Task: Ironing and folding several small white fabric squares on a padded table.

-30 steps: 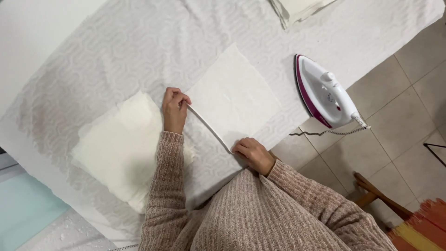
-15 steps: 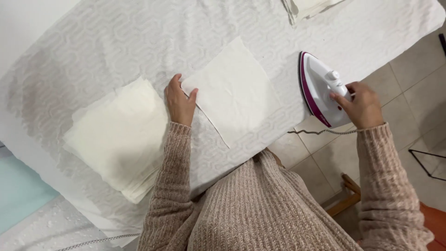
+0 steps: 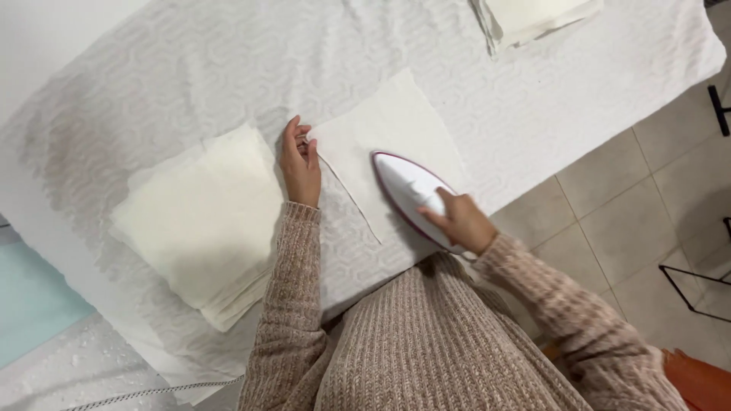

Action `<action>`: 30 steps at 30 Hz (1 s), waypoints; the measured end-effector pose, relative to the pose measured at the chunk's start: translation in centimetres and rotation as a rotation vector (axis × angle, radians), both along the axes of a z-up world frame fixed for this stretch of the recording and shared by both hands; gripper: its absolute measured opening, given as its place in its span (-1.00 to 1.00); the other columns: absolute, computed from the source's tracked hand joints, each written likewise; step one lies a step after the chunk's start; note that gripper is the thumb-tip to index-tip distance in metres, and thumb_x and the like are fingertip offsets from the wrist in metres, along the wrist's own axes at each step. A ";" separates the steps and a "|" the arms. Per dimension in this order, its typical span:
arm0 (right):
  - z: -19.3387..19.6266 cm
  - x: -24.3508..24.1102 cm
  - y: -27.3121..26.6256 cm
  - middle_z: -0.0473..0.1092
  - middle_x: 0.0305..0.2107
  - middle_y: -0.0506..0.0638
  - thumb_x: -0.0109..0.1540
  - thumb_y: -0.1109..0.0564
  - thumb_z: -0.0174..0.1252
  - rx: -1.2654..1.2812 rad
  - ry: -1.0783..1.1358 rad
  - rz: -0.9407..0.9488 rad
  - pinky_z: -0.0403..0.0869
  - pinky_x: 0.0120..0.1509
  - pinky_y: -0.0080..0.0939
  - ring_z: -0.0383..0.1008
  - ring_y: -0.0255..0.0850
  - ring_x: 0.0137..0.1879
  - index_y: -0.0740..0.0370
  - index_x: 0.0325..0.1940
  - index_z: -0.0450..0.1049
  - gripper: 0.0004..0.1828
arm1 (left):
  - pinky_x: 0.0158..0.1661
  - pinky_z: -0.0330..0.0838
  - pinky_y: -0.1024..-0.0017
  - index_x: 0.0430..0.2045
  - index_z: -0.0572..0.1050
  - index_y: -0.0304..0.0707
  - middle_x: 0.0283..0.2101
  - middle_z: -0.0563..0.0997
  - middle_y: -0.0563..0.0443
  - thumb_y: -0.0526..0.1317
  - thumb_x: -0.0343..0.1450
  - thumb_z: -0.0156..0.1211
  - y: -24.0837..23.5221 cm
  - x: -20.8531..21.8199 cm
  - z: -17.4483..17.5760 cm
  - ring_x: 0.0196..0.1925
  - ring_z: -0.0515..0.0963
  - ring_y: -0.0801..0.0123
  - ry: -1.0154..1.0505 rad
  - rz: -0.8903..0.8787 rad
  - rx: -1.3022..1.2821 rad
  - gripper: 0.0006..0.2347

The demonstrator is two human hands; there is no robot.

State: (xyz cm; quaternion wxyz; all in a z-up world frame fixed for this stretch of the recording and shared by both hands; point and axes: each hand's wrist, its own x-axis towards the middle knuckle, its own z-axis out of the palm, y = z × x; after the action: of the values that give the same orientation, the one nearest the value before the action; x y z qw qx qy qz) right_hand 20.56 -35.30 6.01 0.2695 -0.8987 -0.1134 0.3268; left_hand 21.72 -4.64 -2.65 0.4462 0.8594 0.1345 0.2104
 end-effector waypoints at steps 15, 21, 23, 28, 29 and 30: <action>-1.5 10.5 2.5 0.47 -0.58 0.38 0.35 -0.36 0.06 0.007 -0.181 -0.218 0.48 -0.02 0.31 0.56 0.37 -0.21 0.32 -0.08 0.48 -0.37 | 0.16 0.50 0.30 0.32 0.09 -0.52 0.29 0.19 -0.31 -0.21 0.59 -0.22 -0.2 -2.4 -0.7 0.27 0.39 -0.05 -0.156 0.170 -0.025 -0.59; -6.1 5.1 9.7 0.45 -0.68 0.32 0.32 -0.30 0.03 0.217 0.117 -0.190 0.46 -0.76 -0.25 0.49 -0.03 -0.72 0.48 0.06 0.37 -0.31 | 0.13 0.52 0.25 0.31 0.11 -0.56 0.31 0.21 -0.40 -0.20 0.59 -0.22 -0.2 -2.7 -0.8 0.26 0.41 -0.14 -0.189 0.184 -0.085 -0.57; -3.0 4.6 11.7 0.48 -0.53 0.43 0.30 -0.30 0.07 0.136 -0.047 0.012 0.61 -0.26 0.20 0.60 0.31 -0.32 0.42 -0.03 0.44 -0.36 | 0.15 0.50 0.22 0.32 0.07 -0.53 0.31 0.18 -0.35 -0.25 0.58 -0.20 0.2 -2.6 -1.4 0.28 0.39 -0.13 -0.167 0.173 -0.053 -0.59; -2.2 10.9 6.1 0.42 -0.40 0.47 0.30 -0.38 0.03 0.061 -0.094 -0.243 0.50 0.09 0.28 0.53 0.34 -0.08 0.39 0.08 0.40 -0.28 | 0.16 0.48 0.20 0.31 0.10 -0.54 0.31 0.19 -0.37 -0.18 0.58 -0.22 -0.3 -2.7 -0.9 0.27 0.40 -0.13 -0.143 0.175 -0.072 -0.56; -1.4 12.9 4.8 0.43 -0.72 0.30 0.33 -0.37 0.03 0.086 -0.159 -0.294 0.54 0.02 0.16 0.60 0.24 -0.28 0.37 -0.14 0.47 -0.34 | 0.16 0.48 0.23 0.32 0.09 -0.53 0.31 0.19 -0.34 -0.16 0.58 -0.23 -0.1 -2.6 -1.2 0.28 0.40 -0.09 -0.149 0.166 -0.064 -0.55; -1.4 12.7 5.2 0.43 -0.72 0.30 0.33 -0.37 0.03 0.089 -0.158 -0.293 0.54 0.02 0.16 0.60 0.24 -0.28 0.37 -0.14 0.47 -0.34 | 0.16 0.48 0.23 0.32 0.09 -0.53 0.31 0.19 -0.34 -0.16 0.58 -0.23 0.1 -2.5 -1.3 0.28 0.40 -0.09 -0.149 0.166 -0.062 -0.55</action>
State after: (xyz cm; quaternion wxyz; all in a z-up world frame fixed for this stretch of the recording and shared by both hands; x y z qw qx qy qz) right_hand 33.23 -30.09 4.65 0.3438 -0.9158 -0.0165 0.2069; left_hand 19.19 -4.53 -3.96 0.4622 0.8131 0.1783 0.3058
